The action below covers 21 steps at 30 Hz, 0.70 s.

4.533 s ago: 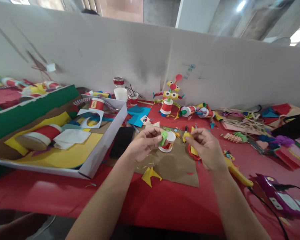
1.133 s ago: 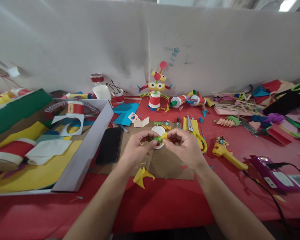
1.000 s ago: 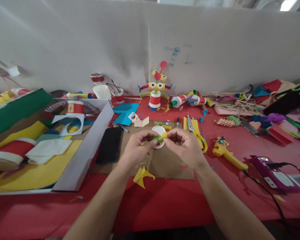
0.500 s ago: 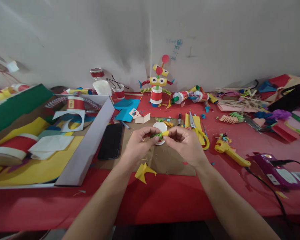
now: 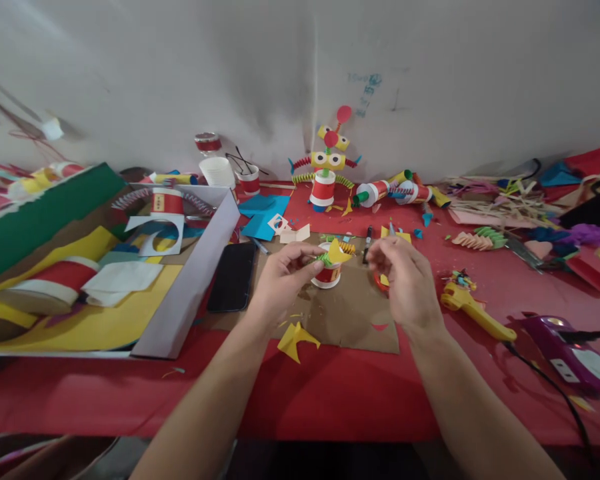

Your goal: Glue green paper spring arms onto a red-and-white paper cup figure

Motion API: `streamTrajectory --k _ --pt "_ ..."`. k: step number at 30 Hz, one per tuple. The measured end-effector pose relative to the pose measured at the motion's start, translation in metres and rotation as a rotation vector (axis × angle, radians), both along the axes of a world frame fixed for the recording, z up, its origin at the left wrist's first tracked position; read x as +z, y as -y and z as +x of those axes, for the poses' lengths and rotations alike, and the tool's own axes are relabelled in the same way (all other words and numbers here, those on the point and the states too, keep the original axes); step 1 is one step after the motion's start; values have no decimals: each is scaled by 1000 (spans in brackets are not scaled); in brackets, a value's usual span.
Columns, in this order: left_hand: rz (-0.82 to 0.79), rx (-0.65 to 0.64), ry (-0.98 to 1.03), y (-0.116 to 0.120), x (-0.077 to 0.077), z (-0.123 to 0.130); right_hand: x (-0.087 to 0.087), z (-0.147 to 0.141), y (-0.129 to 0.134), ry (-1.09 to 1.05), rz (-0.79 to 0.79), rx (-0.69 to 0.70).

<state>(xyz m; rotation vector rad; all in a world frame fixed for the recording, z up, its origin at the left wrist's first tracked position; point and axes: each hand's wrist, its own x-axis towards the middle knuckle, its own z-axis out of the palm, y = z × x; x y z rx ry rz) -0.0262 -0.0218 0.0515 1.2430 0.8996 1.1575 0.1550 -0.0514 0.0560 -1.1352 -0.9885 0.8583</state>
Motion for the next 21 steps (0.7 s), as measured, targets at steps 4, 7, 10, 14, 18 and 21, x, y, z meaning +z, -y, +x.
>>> streamTrajectory --k 4,7,10,14,18,21 --pt "-82 -21 85 1 -1 0 -5 2 -5 -128 -40 -37" --pt "-129 -48 198 2 -1 1 -6 -6 -3 -92 -92 66" --pt "-169 -105 284 3 1 2 -9 -19 4 -53 -78 221" --pt "-176 -145 276 6 4 3 -14 -35 11 -34 -42 402" --pt "-165 -185 259 8 4 5 -18 -40 12 -119 -7 391" --pt "-180 -207 268 8 4 5 -16 -39 11 -189 -1 370"
